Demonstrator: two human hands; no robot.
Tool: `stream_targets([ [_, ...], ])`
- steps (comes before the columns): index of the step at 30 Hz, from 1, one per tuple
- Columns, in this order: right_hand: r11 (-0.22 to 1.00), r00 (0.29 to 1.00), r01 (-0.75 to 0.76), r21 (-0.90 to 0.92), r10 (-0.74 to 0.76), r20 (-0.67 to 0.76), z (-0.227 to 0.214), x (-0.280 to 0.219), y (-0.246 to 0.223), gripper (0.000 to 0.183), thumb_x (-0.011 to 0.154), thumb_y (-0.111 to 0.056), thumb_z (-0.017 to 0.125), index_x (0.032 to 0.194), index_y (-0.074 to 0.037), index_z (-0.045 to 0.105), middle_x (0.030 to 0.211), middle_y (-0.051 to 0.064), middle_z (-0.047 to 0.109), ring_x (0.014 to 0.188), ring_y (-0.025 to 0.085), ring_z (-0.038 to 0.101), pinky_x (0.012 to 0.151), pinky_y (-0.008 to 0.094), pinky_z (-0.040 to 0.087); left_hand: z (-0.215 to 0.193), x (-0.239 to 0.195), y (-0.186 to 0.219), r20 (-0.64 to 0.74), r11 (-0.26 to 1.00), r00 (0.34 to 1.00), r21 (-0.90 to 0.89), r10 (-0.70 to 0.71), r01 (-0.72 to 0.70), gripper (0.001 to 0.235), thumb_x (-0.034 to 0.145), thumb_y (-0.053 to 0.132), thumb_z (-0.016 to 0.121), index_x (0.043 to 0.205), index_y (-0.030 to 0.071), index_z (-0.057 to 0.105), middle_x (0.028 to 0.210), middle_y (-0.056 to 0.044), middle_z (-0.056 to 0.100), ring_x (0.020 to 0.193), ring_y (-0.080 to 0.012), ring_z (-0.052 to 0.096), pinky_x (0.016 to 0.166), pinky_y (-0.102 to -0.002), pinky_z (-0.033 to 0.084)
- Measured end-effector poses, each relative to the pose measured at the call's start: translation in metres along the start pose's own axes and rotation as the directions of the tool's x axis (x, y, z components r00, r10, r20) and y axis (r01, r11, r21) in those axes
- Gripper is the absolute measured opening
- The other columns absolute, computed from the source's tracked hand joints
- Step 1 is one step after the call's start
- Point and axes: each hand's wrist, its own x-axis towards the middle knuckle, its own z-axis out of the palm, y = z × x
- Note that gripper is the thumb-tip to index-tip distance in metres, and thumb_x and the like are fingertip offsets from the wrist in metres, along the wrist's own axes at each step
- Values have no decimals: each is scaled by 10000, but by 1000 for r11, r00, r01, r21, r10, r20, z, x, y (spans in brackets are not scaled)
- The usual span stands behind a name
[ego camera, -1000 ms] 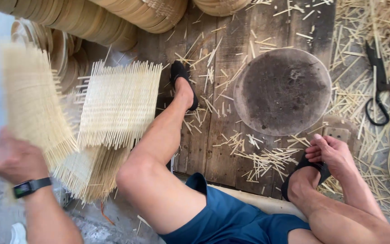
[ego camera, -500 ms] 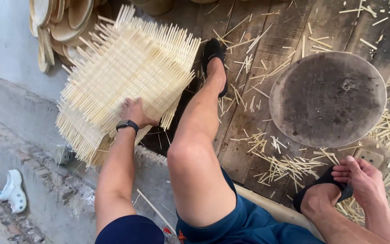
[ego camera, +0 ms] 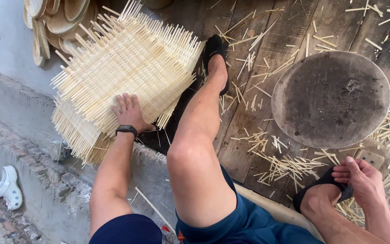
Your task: Weaving bamboo strips into a circular frame and trimming the excess edges using a template and scissors to manufacture basket bases.
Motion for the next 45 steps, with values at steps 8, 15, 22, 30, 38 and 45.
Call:
stream_targets([
  [8, 1000, 1000, -5, 6, 5, 7, -11, 10, 10, 395, 1140, -305, 542, 1178, 82, 608, 983, 222, 692, 789, 265, 670, 728, 377, 557, 17, 11, -27, 52, 999, 999, -46, 14, -11, 1367, 524, 419, 1001, 1599, 86, 225, 1683, -258, 99, 1550, -463, 67, 1228, -604, 186],
  [15, 1000, 1000, 9, 26, -9, 20, -19, 14, 20, 415, 1153, -323, 530, 1175, 81, 621, 969, 211, 700, 771, 255, 666, 711, 370, 552, -19, -3, -28, 101, 998, 993, -33, 58, -55, 1418, 463, 425, 1022, 1607, 149, 232, 1679, -238, 121, 1551, -476, 108, 1231, -553, 264],
  [22, 996, 1000, 22, 84, -23, 10, -33, 11, 17, 421, 1128, -330, 542, 1169, 80, 623, 951, 220, 704, 765, 270, 676, 702, 385, 557, -28, -1, -21, 193, 1000, 981, -22, -12, 16, 1398, 503, 417, 1023, 1622, 200, 215, 1695, -222, 80, 1551, -465, 115, 1225, -547, 273],
  [30, 995, 999, -32, 94, 30, 15, -48, 18, 16, 434, 1088, -347, 554, 1148, 75, 636, 941, 224, 720, 783, 278, 687, 715, 401, 574, -36, 8, -56, -178, 966, 972, -178, 154, -186, 659, 871, 143, 601, 1521, 225, 531, 930, -282, 712, 901, -436, 700, 845, -495, 561],
  [38, 989, 1000, -1, 149, -1, 11, -67, 24, 18, 425, 1074, -357, 558, 1100, 59, 643, 920, 210, 721, 746, 273, 687, 667, 386, 567, -295, -109, 31, -735, 952, 664, -86, 138, -292, 402, 984, 24, 534, 1343, 67, 707, 874, -248, 640, 730, -369, 629, 734, -451, 527],
  [45, 938, 983, 181, 296, -170, -64, -105, 8, -36, 465, 1123, -394, 510, 1125, 53, 639, 952, 200, 691, 813, 282, 682, 727, 396, 583, -307, -205, 232, -585, 452, 406, -74, 702, -889, 570, 873, -89, 549, 1439, -44, 504, 1441, -271, 571, 1347, -413, 584, 1155, -466, 454],
])
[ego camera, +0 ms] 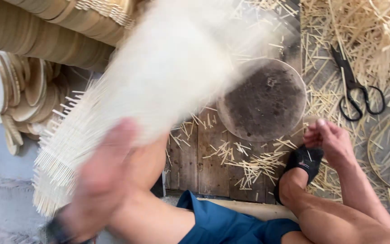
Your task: Weaving bamboo strips into a circular frame and trimming the excess edges using a template and scissors to manufacture basket bases.
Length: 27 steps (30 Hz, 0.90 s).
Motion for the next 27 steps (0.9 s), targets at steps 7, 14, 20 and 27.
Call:
stream_targets([
  [7, 861, 981, -130, 492, 38, 192, -6, 24, -76, 648, 999, -558, 350, 1221, -29, 651, 1105, 152, 736, 980, 253, 732, 823, 396, 600, 313, 15, -1, 325, 934, 880, -26, 346, -357, 638, 851, -31, 564, 1481, 24, 483, 1603, -260, 357, 1498, -431, 327, 1238, -606, 223],
  [14, 998, 998, -53, 43, 51, 43, -5, 64, -54, 446, 853, -82, 797, 1260, 52, 672, 1123, 134, 745, 940, 192, 714, 843, 348, 606, 383, 44, -47, 247, 954, 969, -296, 21, 55, 550, 864, 228, 780, 1379, 157, 598, 1424, -139, 614, 1335, -331, 573, 1131, -467, 455],
  [20, 999, 1000, 19, -31, -19, 3, 2, 62, -68, 439, 851, -61, 812, 1248, 59, 667, 1084, 149, 753, 896, 171, 728, 808, 320, 612, 394, 98, -129, 287, 374, 640, -616, -713, 693, 749, 574, 120, 966, 1191, -101, 604, 1096, -229, 727, 988, -351, 708, 876, -478, 588],
  [27, 983, 998, 41, -181, -50, -45, 12, 57, -93, 496, 790, -51, 856, 1238, 64, 675, 1084, 164, 755, 903, 190, 738, 800, 319, 626, 401, 104, -142, 748, -240, 439, -606, -498, 759, 443, 662, -68, 875, 1037, -66, 638, 903, -207, 785, 786, -277, 777, 754, -393, 654],
])
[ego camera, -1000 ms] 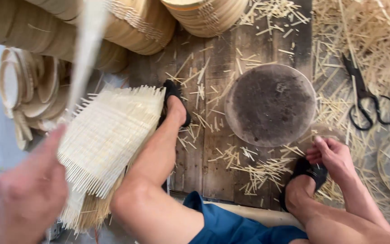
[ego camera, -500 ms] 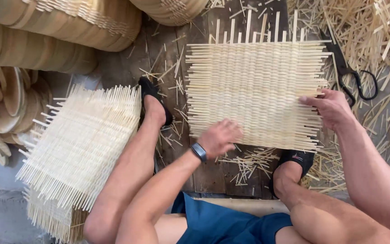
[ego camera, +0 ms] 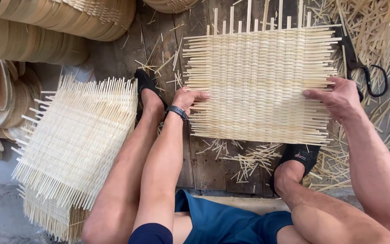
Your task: Weaving bamboo strips into a circular frame and trimming the excess edges using a template and scissors to manufacture basket bases.
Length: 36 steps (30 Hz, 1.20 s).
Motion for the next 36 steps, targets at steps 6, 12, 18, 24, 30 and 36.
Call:
stream_targets([
  [6, 999, 999, 35, 30, -35, -8, 3, -2, 3, 517, 770, -51, 869, 1242, 55, 688, 1095, 151, 755, 909, 180, 736, 806, 318, 623, 3, -11, 7, 68, 1000, 997, -14, 27, -27, 325, 661, -66, 857, 963, -47, 740, 885, -154, 788, 752, -219, 769, 733, -361, 639],
  [12, 999, 999, 32, 3, -32, -44, 2, 0, 4, 530, 752, -71, 886, 1225, 57, 683, 1088, 146, 756, 902, 182, 736, 797, 308, 618, 40, -37, 7, -202, 563, 722, 770, 661, -300, 1126, 606, 62, 960, 1484, -82, 270, 1417, -253, 522, 1301, -314, 531, 1122, -411, 448],
  [18, 997, 998, 5, -74, -9, -61, 1, 1, 0, 541, 728, -124, 902, 1206, 38, 705, 1050, 131, 764, 880, 181, 735, 802, 309, 604, 130, -82, -34, 607, -233, 767, 793, 208, -563, 1355, 526, 359, 992, 1605, 309, 174, 1669, -277, -1, 1539, -464, -2, 1238, -624, 39],
  [24, 996, 992, -18, -89, 6, -127, -8, -2, -1, 544, 730, -135, 902, 1205, 21, 687, 1032, 132, 770, 873, 176, 735, 786, 328, 594, 130, -93, -30, 587, -263, 776, 805, 229, -531, 1349, 468, 473, 991, 1598, 308, 274, 1686, -224, -31, 1552, -490, -10, 1263, -605, 59],
  [30, 773, 604, 277, -570, -602, -523, -158, -11, 47, 60, 1081, -92, 724, 1042, -48, 718, 1040, 88, 725, 929, 188, 703, 778, 306, 613, 126, -81, -31, 625, -263, 740, 779, 248, -570, 1312, 480, 478, 990, 1580, 341, 288, 1679, -222, -1, 1540, -480, 20, 1252, -572, 101],
  [36, 452, 673, -339, -825, -497, -548, -259, -87, 120, 447, 862, -351, 940, 1071, -1, 757, 1028, 225, 678, 927, 370, 665, 817, 500, 564, 123, -88, -27, 627, -231, 745, 778, 227, -584, 1333, 465, 459, 988, 1577, 374, 259, 1685, -184, 13, 1551, -464, 12, 1254, -566, 101],
])
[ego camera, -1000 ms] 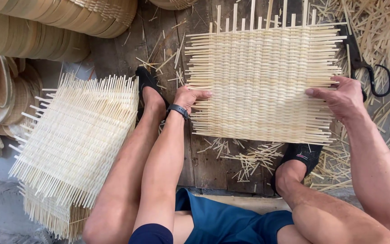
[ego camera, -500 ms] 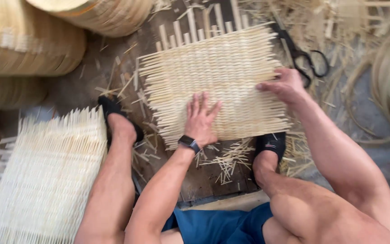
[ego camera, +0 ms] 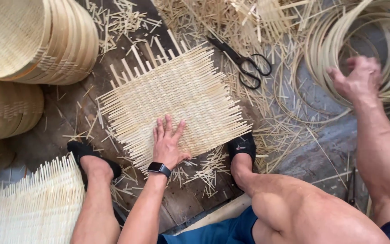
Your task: Weaving bamboo strips into a circular frame and trimming the excess edges using a template and scissors to manufacture basket bases.
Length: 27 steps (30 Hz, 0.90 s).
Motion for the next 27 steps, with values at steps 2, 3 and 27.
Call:
stream_targets([
  [2, 977, 999, -22, 214, 14, 39, 16, -21, 17, 340, 944, -246, 833, 1146, 13, 746, 1077, 215, 680, 961, 341, 676, 858, 466, 567, 3, -3, 3, 5, 1000, 1000, 17, -2, 2, 1337, 461, 470, 983, 1574, 381, 247, 1687, -177, 11, 1554, -452, 15, 1259, -557, 103],
  [3, 905, 997, -35, 424, 5, 72, 24, -31, 25, 257, 1025, -140, 727, 1221, 26, 734, 1125, 204, 682, 996, 310, 686, 898, 431, 569, 4, -4, 4, 3, 999, 1000, 34, -18, 18, 1341, 457, 481, 978, 1570, 389, 235, 1690, -171, 9, 1557, -440, 17, 1265, -548, 104],
  [27, 924, 939, -196, 329, 80, 336, -6, -44, 35, 241, 915, -106, 814, 1106, 25, 747, 991, 198, 754, 880, 260, 718, 814, 396, 574, -43, 4, 24, 184, 979, 982, 206, -46, 7, 1203, 556, 467, 972, 1562, 286, 336, 1649, -235, 205, 1520, -475, 180, 1233, -550, 151],
])
